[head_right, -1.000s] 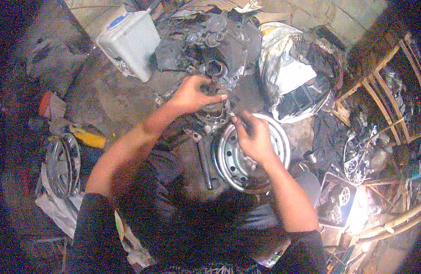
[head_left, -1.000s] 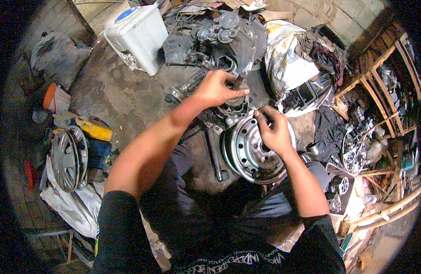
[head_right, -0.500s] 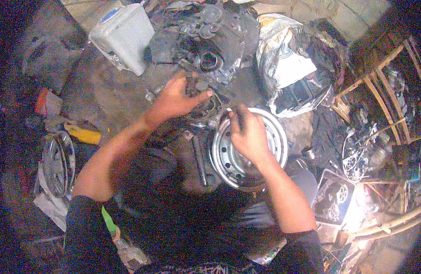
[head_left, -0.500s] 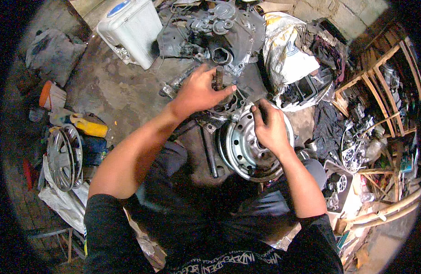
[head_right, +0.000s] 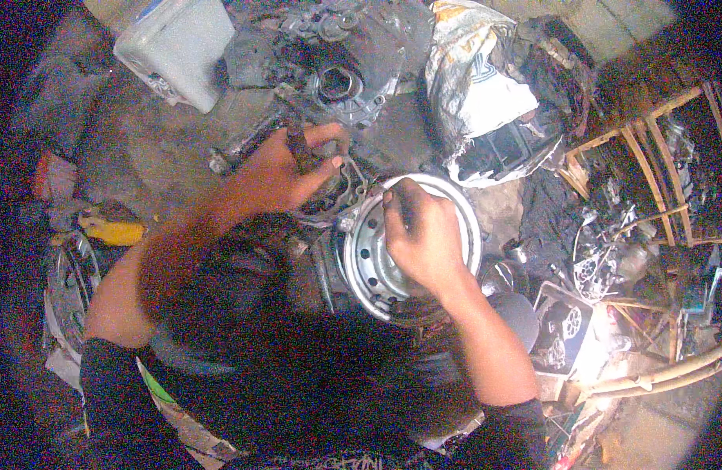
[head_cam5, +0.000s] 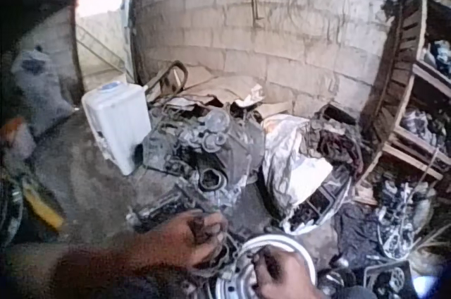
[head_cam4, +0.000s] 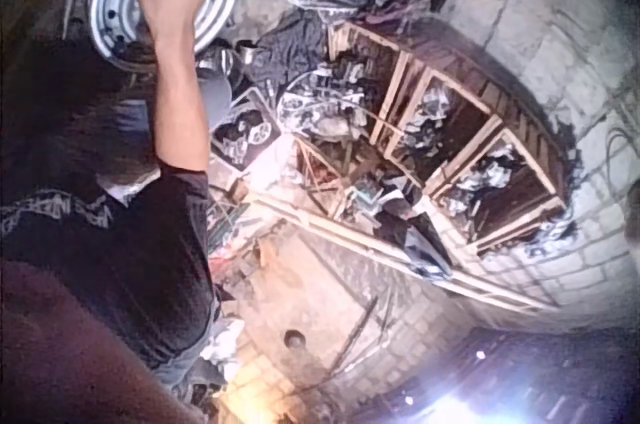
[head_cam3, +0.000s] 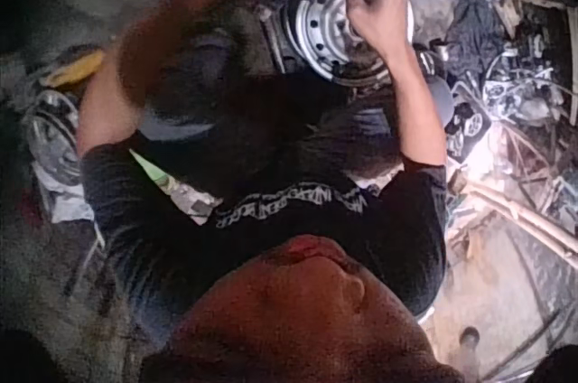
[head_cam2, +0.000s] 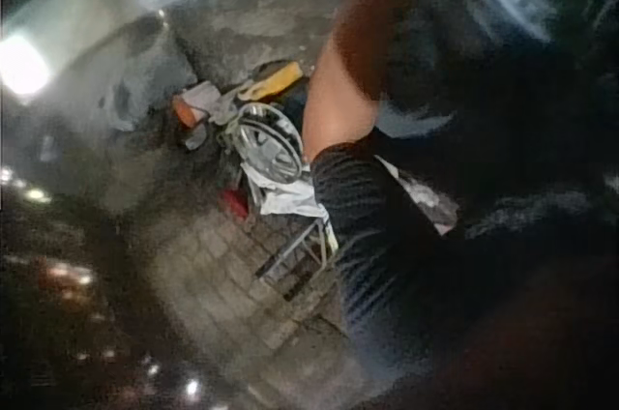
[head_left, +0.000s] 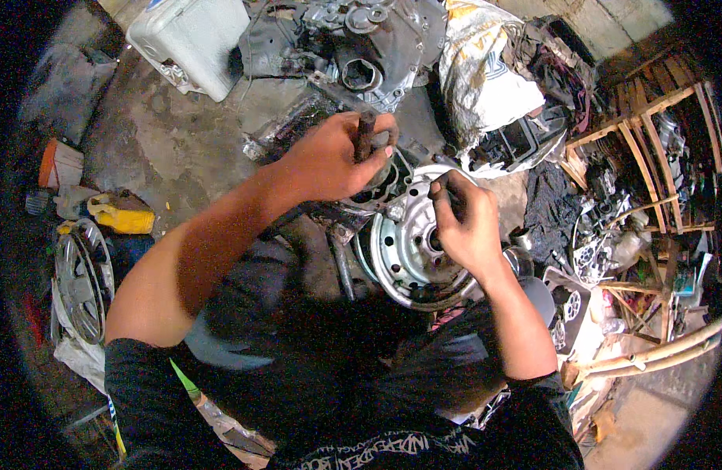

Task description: The person sits on the floor and uses a hammer and a metal rod to tap and adjust a mechanical component. They repeatedly strike the part and rotate it to align it with a wheel rim.

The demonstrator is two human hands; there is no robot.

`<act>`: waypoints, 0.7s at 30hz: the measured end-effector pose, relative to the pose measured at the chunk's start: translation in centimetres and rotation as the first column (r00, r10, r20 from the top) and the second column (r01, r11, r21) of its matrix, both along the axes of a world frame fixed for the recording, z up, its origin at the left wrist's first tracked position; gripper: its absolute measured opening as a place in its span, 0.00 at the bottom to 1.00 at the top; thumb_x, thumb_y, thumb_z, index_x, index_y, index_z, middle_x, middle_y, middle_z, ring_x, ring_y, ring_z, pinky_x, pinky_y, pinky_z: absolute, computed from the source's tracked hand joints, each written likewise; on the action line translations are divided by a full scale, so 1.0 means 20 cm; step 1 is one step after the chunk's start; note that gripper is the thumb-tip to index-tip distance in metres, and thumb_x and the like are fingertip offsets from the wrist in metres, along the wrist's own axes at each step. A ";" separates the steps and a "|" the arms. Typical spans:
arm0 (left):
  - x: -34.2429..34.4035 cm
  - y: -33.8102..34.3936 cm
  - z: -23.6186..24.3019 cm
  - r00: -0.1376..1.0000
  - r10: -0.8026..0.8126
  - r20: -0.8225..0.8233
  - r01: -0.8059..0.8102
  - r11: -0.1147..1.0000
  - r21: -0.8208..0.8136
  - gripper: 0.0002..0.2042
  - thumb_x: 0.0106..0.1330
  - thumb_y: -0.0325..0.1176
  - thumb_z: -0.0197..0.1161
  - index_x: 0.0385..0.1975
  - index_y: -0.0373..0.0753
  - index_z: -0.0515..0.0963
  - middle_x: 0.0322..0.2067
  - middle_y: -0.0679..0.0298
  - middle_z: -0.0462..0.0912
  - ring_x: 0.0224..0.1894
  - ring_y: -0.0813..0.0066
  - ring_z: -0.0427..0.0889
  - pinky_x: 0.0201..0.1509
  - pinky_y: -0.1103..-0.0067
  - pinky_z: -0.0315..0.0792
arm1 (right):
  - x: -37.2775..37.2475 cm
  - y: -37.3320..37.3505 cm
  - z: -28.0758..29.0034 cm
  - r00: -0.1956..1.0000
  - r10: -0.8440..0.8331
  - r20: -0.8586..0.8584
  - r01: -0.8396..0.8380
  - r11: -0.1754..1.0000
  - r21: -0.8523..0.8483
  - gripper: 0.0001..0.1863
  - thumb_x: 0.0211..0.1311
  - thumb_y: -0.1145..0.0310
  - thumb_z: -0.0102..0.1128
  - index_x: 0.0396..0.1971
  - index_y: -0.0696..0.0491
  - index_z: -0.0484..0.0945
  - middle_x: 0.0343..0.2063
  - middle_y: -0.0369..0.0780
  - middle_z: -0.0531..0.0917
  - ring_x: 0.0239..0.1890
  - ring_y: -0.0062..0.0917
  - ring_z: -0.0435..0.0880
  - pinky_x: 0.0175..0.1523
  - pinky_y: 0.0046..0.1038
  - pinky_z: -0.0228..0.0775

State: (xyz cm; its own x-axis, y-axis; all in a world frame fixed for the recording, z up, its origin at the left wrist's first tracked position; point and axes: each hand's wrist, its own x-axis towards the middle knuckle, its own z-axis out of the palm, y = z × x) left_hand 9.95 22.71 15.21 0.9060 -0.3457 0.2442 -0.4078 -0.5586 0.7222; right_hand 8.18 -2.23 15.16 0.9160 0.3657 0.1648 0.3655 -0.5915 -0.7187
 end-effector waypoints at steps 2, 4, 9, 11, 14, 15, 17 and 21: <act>0.01 0.01 -0.02 1.000 0.004 -0.007 -0.004 1.000 0.014 0.12 0.68 0.33 0.65 0.48 0.38 0.77 0.42 0.49 0.84 0.48 0.46 0.84 0.51 0.63 0.77 | 0.00 0.00 0.01 1.000 -0.017 -0.025 0.016 0.999 -0.044 0.07 0.67 0.71 0.59 0.34 0.59 0.79 0.25 0.58 0.82 0.31 0.57 0.83 0.38 0.48 0.74; 0.02 0.00 0.00 1.000 -0.010 0.007 0.010 0.998 0.061 0.13 0.67 0.33 0.66 0.48 0.37 0.78 0.43 0.48 0.84 0.49 0.46 0.84 0.53 0.62 0.76 | 0.01 -0.01 0.01 1.000 -0.003 -0.001 0.003 1.000 -0.003 0.07 0.66 0.71 0.59 0.34 0.59 0.80 0.26 0.57 0.83 0.31 0.57 0.83 0.38 0.47 0.74; 0.02 -0.01 -0.01 0.979 -0.019 0.203 -0.006 0.993 0.122 0.16 0.66 0.34 0.67 0.52 0.37 0.77 0.48 0.47 0.84 0.53 0.46 0.82 0.59 0.61 0.75 | 0.04 0.01 0.00 0.999 0.041 0.026 -0.041 0.999 0.019 0.05 0.66 0.73 0.59 0.35 0.58 0.79 0.27 0.56 0.83 0.32 0.54 0.84 0.38 0.47 0.74; 0.02 -0.01 0.01 0.987 -0.032 0.155 0.011 0.990 0.138 0.17 0.66 0.34 0.67 0.53 0.37 0.77 0.49 0.48 0.84 0.53 0.45 0.82 0.60 0.61 0.75 | 0.04 0.02 -0.02 0.997 0.071 0.013 -0.072 0.997 0.037 0.04 0.66 0.74 0.58 0.36 0.59 0.79 0.26 0.55 0.83 0.31 0.53 0.85 0.38 0.46 0.74; 0.02 -0.01 0.01 0.992 -0.027 0.124 0.007 0.987 0.163 0.19 0.66 0.35 0.67 0.55 0.37 0.76 0.50 0.48 0.84 0.54 0.45 0.82 0.61 0.61 0.75 | 0.04 0.06 -0.01 0.998 0.057 -0.010 -0.057 0.998 0.030 0.04 0.67 0.75 0.57 0.36 0.59 0.79 0.25 0.55 0.82 0.30 0.54 0.84 0.37 0.46 0.73; 0.02 -0.01 0.01 0.992 -0.018 0.121 -0.003 0.985 0.173 0.20 0.67 0.35 0.67 0.56 0.37 0.75 0.50 0.47 0.83 0.54 0.45 0.82 0.61 0.61 0.75 | 0.04 0.06 -0.01 0.998 0.069 0.006 -0.069 0.997 0.020 0.04 0.67 0.75 0.58 0.36 0.59 0.79 0.24 0.55 0.82 0.29 0.54 0.84 0.36 0.46 0.73; 0.01 0.00 0.00 0.987 -0.007 0.161 -0.020 0.987 0.160 0.20 0.66 0.35 0.68 0.56 0.37 0.76 0.50 0.47 0.83 0.54 0.45 0.82 0.60 0.61 0.75 | 0.05 0.07 -0.02 0.995 0.093 0.038 -0.094 0.996 0.000 0.04 0.67 0.74 0.58 0.35 0.59 0.79 0.23 0.55 0.82 0.27 0.54 0.83 0.34 0.46 0.73; 0.00 -0.02 0.04 0.993 -0.013 0.113 -0.011 0.978 0.208 0.19 0.66 0.36 0.68 0.55 0.37 0.77 0.50 0.47 0.83 0.54 0.45 0.82 0.60 0.61 0.75 | -0.04 0.06 0.00 0.993 0.110 -0.036 -0.110 0.994 -0.015 0.03 0.64 0.75 0.59 0.33 0.59 0.79 0.21 0.55 0.81 0.24 0.53 0.83 0.30 0.46 0.72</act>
